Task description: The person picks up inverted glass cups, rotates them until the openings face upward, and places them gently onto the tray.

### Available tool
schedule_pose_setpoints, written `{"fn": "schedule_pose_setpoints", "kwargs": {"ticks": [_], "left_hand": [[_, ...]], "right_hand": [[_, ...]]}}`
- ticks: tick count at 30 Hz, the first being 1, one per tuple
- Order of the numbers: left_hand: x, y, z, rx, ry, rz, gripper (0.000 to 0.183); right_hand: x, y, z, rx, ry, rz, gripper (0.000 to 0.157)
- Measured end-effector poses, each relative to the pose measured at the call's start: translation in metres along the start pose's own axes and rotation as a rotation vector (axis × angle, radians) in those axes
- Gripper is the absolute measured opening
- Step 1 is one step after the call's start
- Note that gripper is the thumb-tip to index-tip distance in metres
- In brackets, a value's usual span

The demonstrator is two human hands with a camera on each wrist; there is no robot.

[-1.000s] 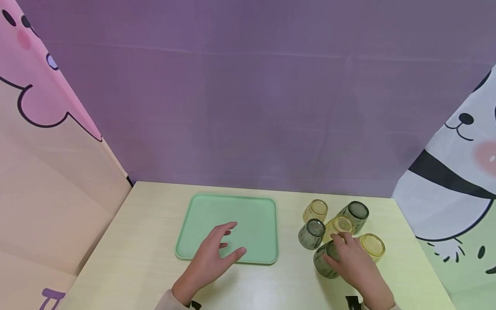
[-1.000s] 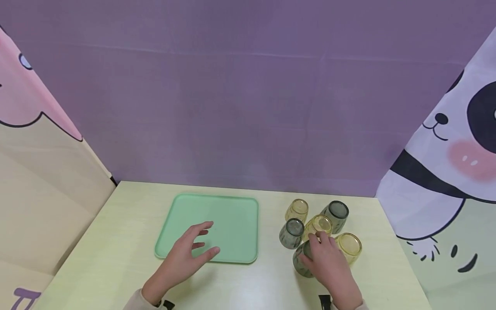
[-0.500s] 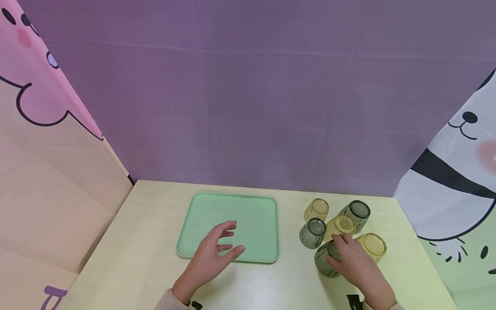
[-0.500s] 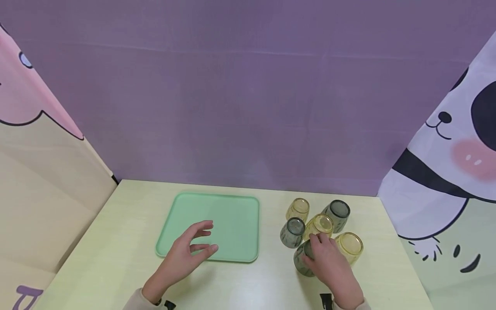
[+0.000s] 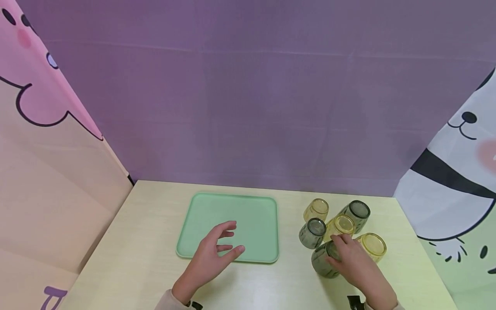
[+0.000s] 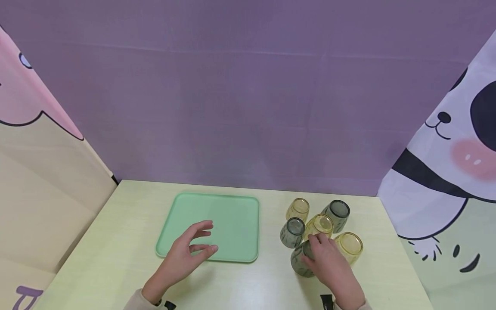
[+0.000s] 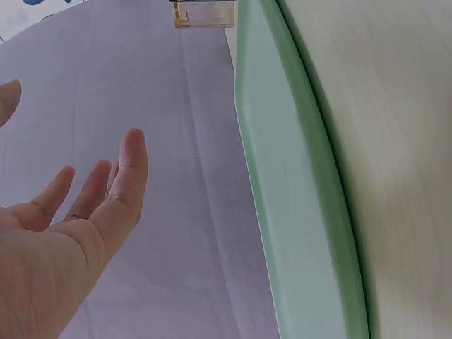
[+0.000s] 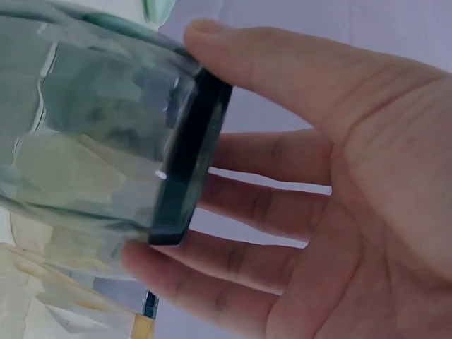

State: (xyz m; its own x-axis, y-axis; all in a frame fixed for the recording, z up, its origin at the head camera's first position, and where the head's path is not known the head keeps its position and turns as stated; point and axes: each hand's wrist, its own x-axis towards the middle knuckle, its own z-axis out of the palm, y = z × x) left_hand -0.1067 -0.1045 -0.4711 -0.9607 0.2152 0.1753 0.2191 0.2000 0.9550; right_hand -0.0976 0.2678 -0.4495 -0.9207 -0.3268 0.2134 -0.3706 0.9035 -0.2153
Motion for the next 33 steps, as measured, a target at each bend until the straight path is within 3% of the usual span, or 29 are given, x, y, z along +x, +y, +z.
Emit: {"fn": "schedule_pose_setpoints", "kwargs": {"ticks": [14,19,24,28,33], "left_hand": [[-0.001,-0.001,-0.001,-0.068,-0.009,0.021,0.06],[-0.002,0.001,-0.001,-0.094,-0.01,0.021,0.061],[-0.002,0.001,-0.002,-0.111,-0.016,0.012,0.061],[-0.002,0.003,-0.002,-0.127,-0.018,0.012,0.06],[-0.002,0.004,-0.002,-0.137,-0.017,0.014,0.061]], "right_hand": [[0.003,-0.009,-0.005,0.245,0.065,-0.032,0.048],[0.007,-0.01,0.0,0.44,0.115,-0.006,0.05],[0.01,-0.011,0.008,0.681,0.135,0.08,0.05],[0.013,-0.014,0.011,0.876,0.139,0.121,0.047],[0.017,-0.02,0.016,1.043,0.158,0.161,0.04]]}}
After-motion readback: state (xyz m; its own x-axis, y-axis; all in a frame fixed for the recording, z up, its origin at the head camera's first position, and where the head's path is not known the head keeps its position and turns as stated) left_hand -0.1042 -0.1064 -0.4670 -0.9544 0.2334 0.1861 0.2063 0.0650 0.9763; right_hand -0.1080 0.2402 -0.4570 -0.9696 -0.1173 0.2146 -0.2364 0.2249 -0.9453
